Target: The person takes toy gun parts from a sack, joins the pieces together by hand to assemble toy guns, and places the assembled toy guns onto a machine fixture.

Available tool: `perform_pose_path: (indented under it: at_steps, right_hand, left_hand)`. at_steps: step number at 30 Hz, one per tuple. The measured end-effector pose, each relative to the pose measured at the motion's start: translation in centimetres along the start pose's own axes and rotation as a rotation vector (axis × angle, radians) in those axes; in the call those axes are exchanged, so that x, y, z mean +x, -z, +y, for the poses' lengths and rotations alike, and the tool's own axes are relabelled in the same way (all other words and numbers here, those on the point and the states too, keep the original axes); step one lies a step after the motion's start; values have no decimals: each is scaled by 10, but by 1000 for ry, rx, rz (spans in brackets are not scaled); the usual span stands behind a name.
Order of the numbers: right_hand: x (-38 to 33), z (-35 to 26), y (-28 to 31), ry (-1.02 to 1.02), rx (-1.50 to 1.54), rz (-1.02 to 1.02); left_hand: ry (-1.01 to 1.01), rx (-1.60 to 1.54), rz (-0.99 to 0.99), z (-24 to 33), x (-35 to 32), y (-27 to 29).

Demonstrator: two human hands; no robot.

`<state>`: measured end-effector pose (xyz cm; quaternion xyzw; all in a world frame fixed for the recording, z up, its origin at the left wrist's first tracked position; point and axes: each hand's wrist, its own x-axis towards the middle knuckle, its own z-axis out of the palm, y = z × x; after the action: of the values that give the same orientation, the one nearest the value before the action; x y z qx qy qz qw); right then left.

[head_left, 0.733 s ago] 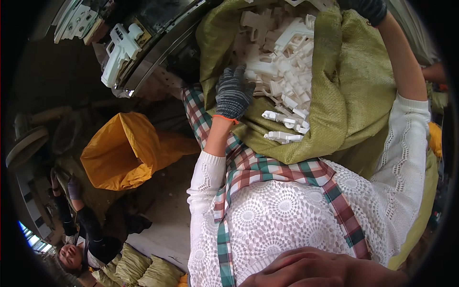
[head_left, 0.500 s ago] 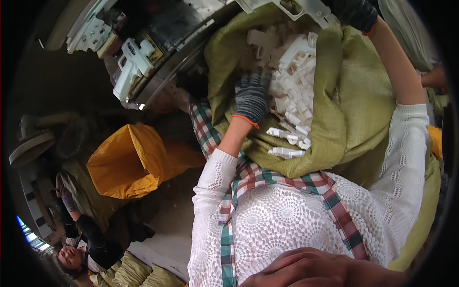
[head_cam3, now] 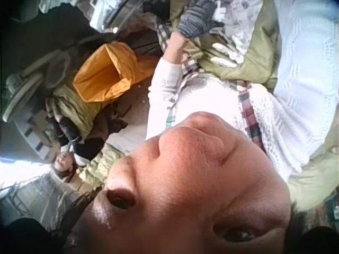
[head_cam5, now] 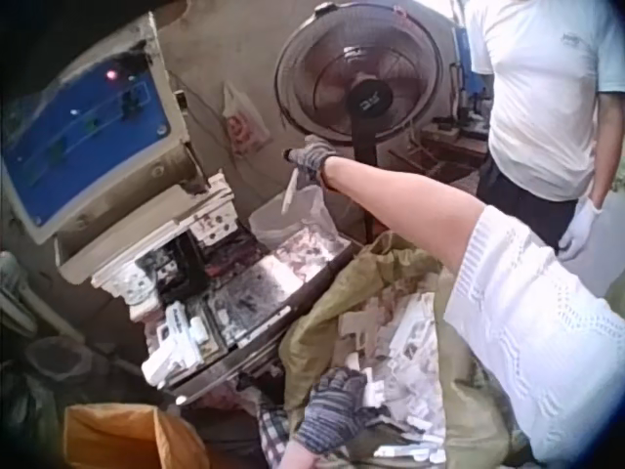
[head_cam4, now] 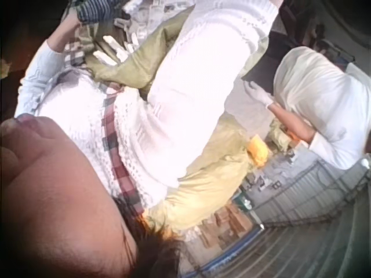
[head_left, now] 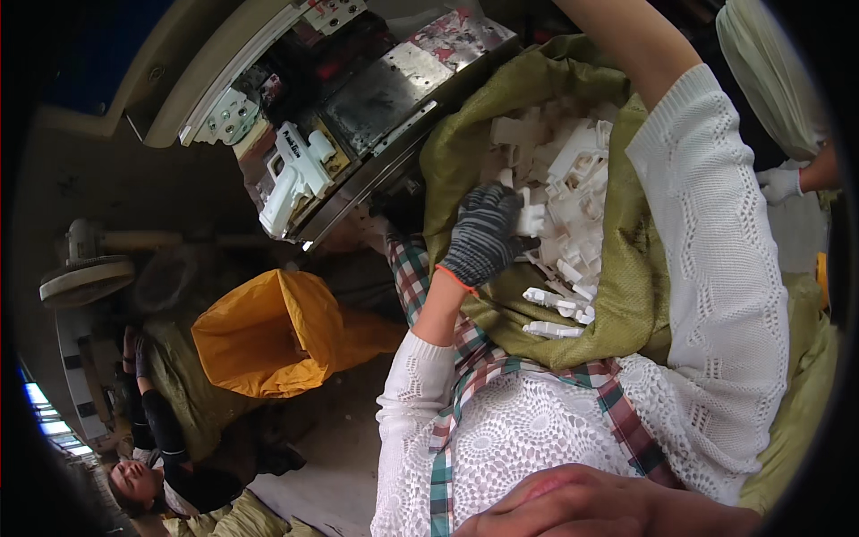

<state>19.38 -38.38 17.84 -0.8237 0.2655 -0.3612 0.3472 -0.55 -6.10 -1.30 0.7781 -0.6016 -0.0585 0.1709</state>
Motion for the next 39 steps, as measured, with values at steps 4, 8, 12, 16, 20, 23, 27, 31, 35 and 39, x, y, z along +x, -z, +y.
perform_pose_path:
  at_steps: [4, 8, 12, 16, 20, 23, 27, 31, 35, 39]
  right_hand:
    - [-79, 5, 28, 100, 360, -296]
    - [-199, -10, 95, 426, 329, -831]
    - [-285, -9, 97, 747, -46, -1190]
    - [-326, -5, 88, 859, -189, -1167]
    - [-341, -7, 73, 1014, -531, -1017]
    - [-319, 11, 57, 1123, -92, -764]
    - [-271, -5, 59, 711, -35, -908]
    - [-248, -3, 64, 640, -9, -873]
    - [-245, -23, 50, 651, 53, -840]
    - [-240, -33, 9, 854, 187, -711]
  left_hand:
    - [40, -503, 617, -16, -20, 19]
    - [313, -1388, 794, -65, -27, -26]
    - [710, -1194, 625, -62, -30, -19]
    - [598, -1187, 807, -46, -30, -13]
    - [754, -895, 614, -43, -51, -9]
    - [382, -356, 814, -34, -55, 11]
    - [199, 277, 1321, -51, -65, 78]
    - [589, 384, 902, -100, -67, 130]
    - [794, 588, 185, -103, -67, 174]
    - [602, 712, 429, -97, -101, 146]
